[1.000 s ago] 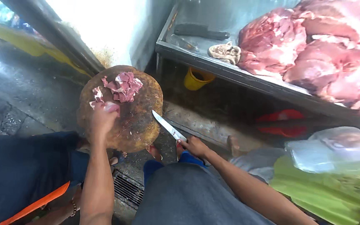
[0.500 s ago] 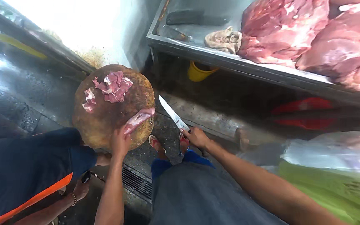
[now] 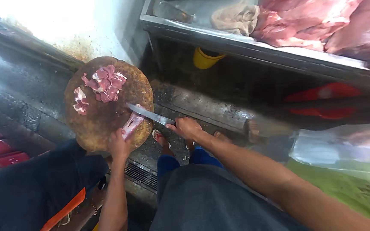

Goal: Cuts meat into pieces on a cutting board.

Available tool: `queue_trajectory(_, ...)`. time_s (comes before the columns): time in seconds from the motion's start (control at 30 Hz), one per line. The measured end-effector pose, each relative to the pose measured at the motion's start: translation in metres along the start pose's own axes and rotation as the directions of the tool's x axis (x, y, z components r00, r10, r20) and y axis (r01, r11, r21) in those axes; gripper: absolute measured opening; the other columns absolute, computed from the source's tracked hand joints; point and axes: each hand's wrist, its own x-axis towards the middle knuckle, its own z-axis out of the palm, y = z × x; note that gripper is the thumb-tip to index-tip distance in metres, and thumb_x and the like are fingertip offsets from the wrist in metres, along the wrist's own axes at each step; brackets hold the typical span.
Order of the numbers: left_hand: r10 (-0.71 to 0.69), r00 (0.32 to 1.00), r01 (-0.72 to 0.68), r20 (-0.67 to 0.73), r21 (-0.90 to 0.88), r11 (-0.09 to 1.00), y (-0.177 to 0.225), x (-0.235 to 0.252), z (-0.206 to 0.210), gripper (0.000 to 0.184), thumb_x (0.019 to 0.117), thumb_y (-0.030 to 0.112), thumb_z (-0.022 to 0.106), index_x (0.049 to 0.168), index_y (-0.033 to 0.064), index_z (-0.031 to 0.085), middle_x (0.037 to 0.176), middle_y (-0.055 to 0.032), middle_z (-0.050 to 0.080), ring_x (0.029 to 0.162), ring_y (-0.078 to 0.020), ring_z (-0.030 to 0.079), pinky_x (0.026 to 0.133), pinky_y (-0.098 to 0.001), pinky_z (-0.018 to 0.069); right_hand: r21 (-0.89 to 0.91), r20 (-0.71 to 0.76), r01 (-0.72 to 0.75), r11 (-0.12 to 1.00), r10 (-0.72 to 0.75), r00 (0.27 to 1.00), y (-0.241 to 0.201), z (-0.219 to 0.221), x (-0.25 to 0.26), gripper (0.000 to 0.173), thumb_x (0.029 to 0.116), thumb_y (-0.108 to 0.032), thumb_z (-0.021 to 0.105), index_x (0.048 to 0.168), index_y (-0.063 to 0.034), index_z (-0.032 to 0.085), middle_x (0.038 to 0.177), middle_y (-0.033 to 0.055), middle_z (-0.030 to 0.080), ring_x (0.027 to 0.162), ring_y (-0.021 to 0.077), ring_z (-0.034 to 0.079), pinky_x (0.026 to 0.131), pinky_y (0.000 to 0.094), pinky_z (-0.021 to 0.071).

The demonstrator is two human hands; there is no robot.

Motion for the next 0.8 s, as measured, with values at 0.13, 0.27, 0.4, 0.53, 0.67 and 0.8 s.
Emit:
queue_trajectory(0.13, 0.088, 0.994, -0.088, 0.063, 0.001, 0.996, -0.019, -0.005, -0.014, 0.072, 0.0881, 0.030, 0.073, 0.153, 0.0161, 0.046, 0.141, -0.0235, 0.054, 0.129, -0.0437, 0.053, 0.103, -0.0656, 0.0449, 0.092, -0.083, -0.092, 0.992, 0.100, 0.992, -0.003, -0.009, 0.026, 0.070, 0.1002, -0.071, 0.042, 0.104, -0.0063, 0.068, 0.099, 0.0206, 0.071, 0.097, 0.0410, 0.071, 0.079, 0.0635, 0.0562)
queue_trajectory(0.27, 0.078, 0.997, -0.076, 0.013, -0.094, 0.993, 0.008, 0.008, -0.043, 0.082, 0.0928, 0.041, 0.069, 0.161, 0.0120, 0.033, 0.155, -0.0241, 0.043, 0.138, -0.0418, 0.049, 0.109, -0.0606, 0.0444, 0.166, -0.111, -0.027, 0.986, 0.046, 0.993, -0.020, -0.011, 0.032, 0.070, 0.0979, -0.073, 0.045, 0.095, -0.0069, 0.068, 0.087, 0.0187, 0.070, 0.085, 0.0389, 0.072, 0.070, 0.0620, 0.0572)
queue_trajectory(0.4, 0.119, 0.962, -0.167, -0.244, -0.190, 0.967, 0.059, 0.052, -0.032, 0.068, 0.1063, 0.043, 0.044, 0.163, 0.0109, 0.025, 0.169, -0.0176, 0.022, 0.154, -0.0365, 0.027, 0.121, -0.0611, 0.0291, 0.198, 0.015, -0.013, 0.980, 0.011, 1.000, -0.044, 0.009, 0.045, 0.075, 0.0977, -0.074, 0.043, 0.096, -0.0046, 0.069, 0.091, 0.0204, 0.070, 0.089, 0.0389, 0.071, 0.076, 0.0631, 0.0561)
queue_trajectory(0.53, 0.150, 0.964, -0.151, -0.221, 0.012, 0.988, 0.092, 0.091, 0.017, 0.070, 0.1051, 0.062, 0.025, 0.167, 0.0310, 0.013, 0.174, -0.0045, -0.013, 0.159, -0.0361, -0.011, 0.118, -0.0774, 0.0045, 0.163, 0.014, -0.092, 0.982, 0.091, 0.996, -0.059, 0.026, 0.048, 0.077, 0.0973, -0.076, 0.041, 0.100, -0.0048, 0.069, 0.099, 0.0215, 0.071, 0.097, 0.0399, 0.071, 0.079, 0.0632, 0.0569)
queue_trajectory(0.67, 0.168, 0.965, -0.143, -0.201, 0.131, 0.981, 0.092, 0.097, 0.028, 0.069, 0.1046, 0.062, 0.018, 0.167, 0.0331, 0.010, 0.174, -0.0038, -0.014, 0.158, -0.0358, -0.015, 0.118, -0.0767, 0.0011, 0.134, 0.110, -0.114, 0.984, 0.099, 0.989, -0.033, 0.035, 0.020, 0.077, 0.1006, -0.073, 0.037, 0.101, -0.0027, 0.068, 0.100, 0.0215, 0.070, 0.099, 0.0385, 0.070, 0.084, 0.0611, 0.0557)
queue_trajectory(0.8, 0.187, 0.966, -0.165, -0.176, 0.131, 0.978, 0.092, 0.100, 0.025, 0.066, 0.1056, 0.060, 0.015, 0.167, 0.0350, 0.007, 0.173, -0.0043, -0.017, 0.157, -0.0360, -0.019, 0.118, -0.0771, -0.0025, 0.125, 0.183, -0.138, 0.983, 0.114, 0.977, -0.023, 0.045, 0.002, 0.079, 0.1022, -0.071, 0.034, 0.103, 0.0005, 0.067, 0.101, 0.0221, 0.069, 0.100, 0.0378, 0.070, 0.087, 0.0588, 0.0548)
